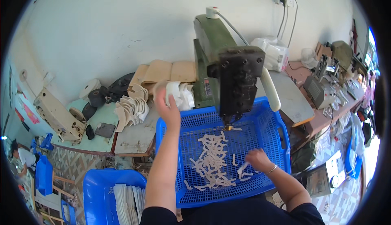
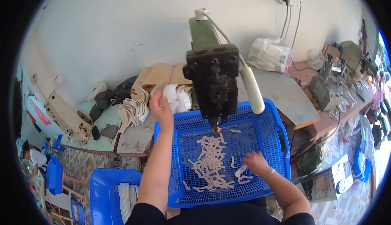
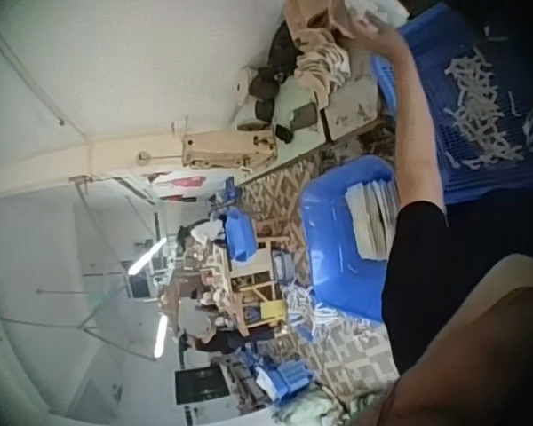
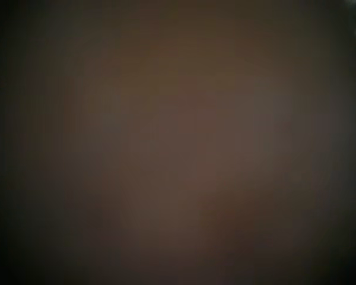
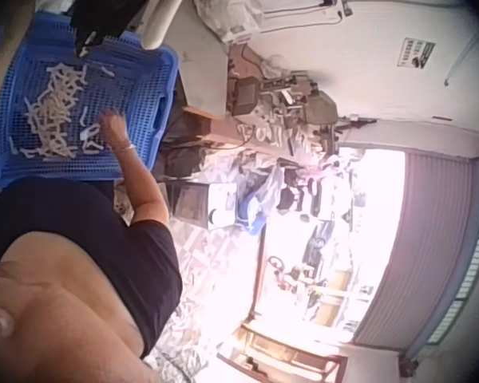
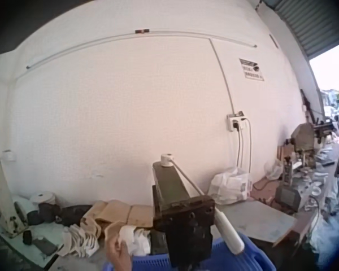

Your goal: The person uses a manual press machine to trim white material pieces. They repeatedly pick up pieces from a blue basket, position them under the press, and operate the lever to cut the material. The trimmed pieces are collected in the basket below the machine.

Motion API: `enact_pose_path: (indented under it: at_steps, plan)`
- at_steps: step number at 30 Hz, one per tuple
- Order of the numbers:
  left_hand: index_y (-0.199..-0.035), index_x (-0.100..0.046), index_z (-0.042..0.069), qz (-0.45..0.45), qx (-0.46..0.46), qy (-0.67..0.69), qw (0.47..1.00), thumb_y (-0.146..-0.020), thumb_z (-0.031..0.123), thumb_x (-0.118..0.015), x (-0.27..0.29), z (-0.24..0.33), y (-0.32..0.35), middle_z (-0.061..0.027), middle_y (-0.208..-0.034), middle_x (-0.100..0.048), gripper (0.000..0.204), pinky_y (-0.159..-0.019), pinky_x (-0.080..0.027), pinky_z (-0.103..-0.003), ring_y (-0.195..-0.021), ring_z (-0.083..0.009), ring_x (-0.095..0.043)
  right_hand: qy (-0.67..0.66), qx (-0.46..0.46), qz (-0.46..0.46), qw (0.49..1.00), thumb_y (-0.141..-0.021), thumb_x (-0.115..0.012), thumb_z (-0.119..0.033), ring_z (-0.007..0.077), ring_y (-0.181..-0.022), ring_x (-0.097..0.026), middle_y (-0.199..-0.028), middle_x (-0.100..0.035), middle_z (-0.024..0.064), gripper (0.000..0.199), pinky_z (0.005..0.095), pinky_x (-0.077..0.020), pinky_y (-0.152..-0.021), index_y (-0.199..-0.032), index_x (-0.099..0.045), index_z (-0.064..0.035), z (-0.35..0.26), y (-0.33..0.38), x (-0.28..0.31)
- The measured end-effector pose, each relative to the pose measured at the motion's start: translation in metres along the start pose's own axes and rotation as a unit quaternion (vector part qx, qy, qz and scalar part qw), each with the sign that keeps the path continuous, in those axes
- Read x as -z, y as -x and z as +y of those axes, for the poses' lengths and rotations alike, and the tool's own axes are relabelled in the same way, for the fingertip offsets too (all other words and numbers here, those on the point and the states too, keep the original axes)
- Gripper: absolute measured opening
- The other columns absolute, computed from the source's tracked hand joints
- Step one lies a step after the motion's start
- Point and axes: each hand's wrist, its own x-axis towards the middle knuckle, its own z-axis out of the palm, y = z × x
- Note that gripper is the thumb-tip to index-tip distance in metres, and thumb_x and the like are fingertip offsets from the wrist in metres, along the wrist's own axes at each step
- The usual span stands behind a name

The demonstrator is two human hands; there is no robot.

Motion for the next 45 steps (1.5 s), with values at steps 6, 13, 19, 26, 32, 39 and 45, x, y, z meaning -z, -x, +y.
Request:
enact_pose_path:
  at_steps: [6, 13, 19, 26, 32, 39, 45]
  plan:
    - [-0.107, -0.057, 0.003, -0.466, 0.608, 0.435, 0.474, -0.091, 0.022, -0.053, 0.069, 0.051, 0.14, -0.0051, -0.098, -0.062, 0.025, -0.075, -0.048, -0.027, -0.086, -0.0128, -0.059, -0.047, 0.25, 0.342, 0.905, -0.065, -0.06, -0.011, 0.0229, -0.101, -0.054, -0.1, -0.057, 0.0063, 0.015, 0.0372, -0.0442, -0.085, -0.08, -0.057, -0.0102, -0.052, -0.044, 0.079]
    - [-0.12, -0.047, 0.005, -0.351, 0.551, 0.459, 0.602, -0.089, 0.014, -0.056, 0.095, 0.104, 0.138, -0.0055, -0.11, -0.057, 0.033, -0.084, -0.048, -0.032, -0.1, -0.0175, -0.057, -0.169, 0.118, 0.373, 0.905, -0.072, -0.064, -0.003, 0.0272, -0.107, -0.053, -0.114, -0.053, 0.0125, 0.034, 0.0369, -0.0452, -0.088, -0.105, -0.057, -0.0044, -0.055, -0.039, 0.035]
    - [-0.114, -0.048, 0.004, -0.139, 0.625, 0.588, 0.494, -0.092, 0.016, -0.05, 0.094, 0.116, 0.152, -0.0072, -0.111, -0.056, 0.026, -0.093, -0.045, -0.035, -0.105, -0.02, -0.055, -0.837, -0.081, 0.119, 0.528, -0.087, -0.059, -0.012, 0.0149, -0.104, -0.052, -0.115, -0.054, 0.0083, 0.033, 0.032, -0.0419, -0.092, -0.117, -0.049, -0.0013, -0.074, -0.029, 0.022]
    - [-0.107, -0.052, 0.002, -0.173, 0.739, 0.327, 0.564, -0.084, 0.03, -0.063, 0.103, 0.119, 0.172, -0.0096, -0.103, -0.054, 0.038, -0.087, -0.043, -0.033, -0.099, -0.0183, -0.051, -0.68, -0.067, 0.164, 0.712, -0.081, -0.067, -0.01, 0.0069, -0.077, -0.056, -0.087, -0.062, 0.0026, 0.022, 0.0225, -0.0468, -0.067, -0.098, -0.057, 0.0007, -0.05, -0.045, 0.07]
    - [-0.096, -0.06, 0.0, -0.487, 0.325, 0.249, 0.771, -0.083, 0.022, -0.065, 0.093, 0.136, 0.107, -0.0062, -0.085, -0.064, 0.026, -0.067, -0.046, -0.025, -0.077, -0.0113, -0.058, -0.513, 0.011, 0.1, 0.852, -0.076, -0.071, -0.009, 0.0066, -0.076, -0.056, -0.084, -0.061, 0.0022, 0.028, 0.0228, -0.0469, -0.064, -0.097, -0.056, 0.0014, -0.053, -0.047, 0.125]
    - [-0.079, -0.062, 0.001, -0.405, 0.326, 0.277, 0.808, -0.081, 0.02, -0.069, 0.073, 0.157, 0.081, -0.0019, -0.07, -0.062, 0.02, -0.052, -0.04, -0.018, -0.061, -0.004, -0.054, -0.721, -0.05, 0.104, 0.683, -0.084, -0.065, -0.016, 0.0054, -0.071, -0.053, -0.077, -0.061, -0.001, 0.016, 0.0202, -0.0438, -0.065, -0.082, -0.061, -0.0007, -0.051, -0.051, 0.107]
    - [-0.07, -0.062, 0.002, -0.374, 0.338, 0.275, 0.819, -0.082, 0.019, -0.069, 0.063, 0.15, 0.088, 0.0018, -0.062, -0.058, 0.022, -0.049, -0.035, -0.018, -0.055, -0.0019, -0.047, -0.734, -0.08, 0.141, 0.66, -0.083, -0.065, -0.017, 0.0046, -0.064, -0.051, -0.072, -0.06, -0.0005, 0.016, 0.0196, -0.0415, -0.058, -0.08, -0.062, -0.0014, -0.049, -0.052, 0.119]
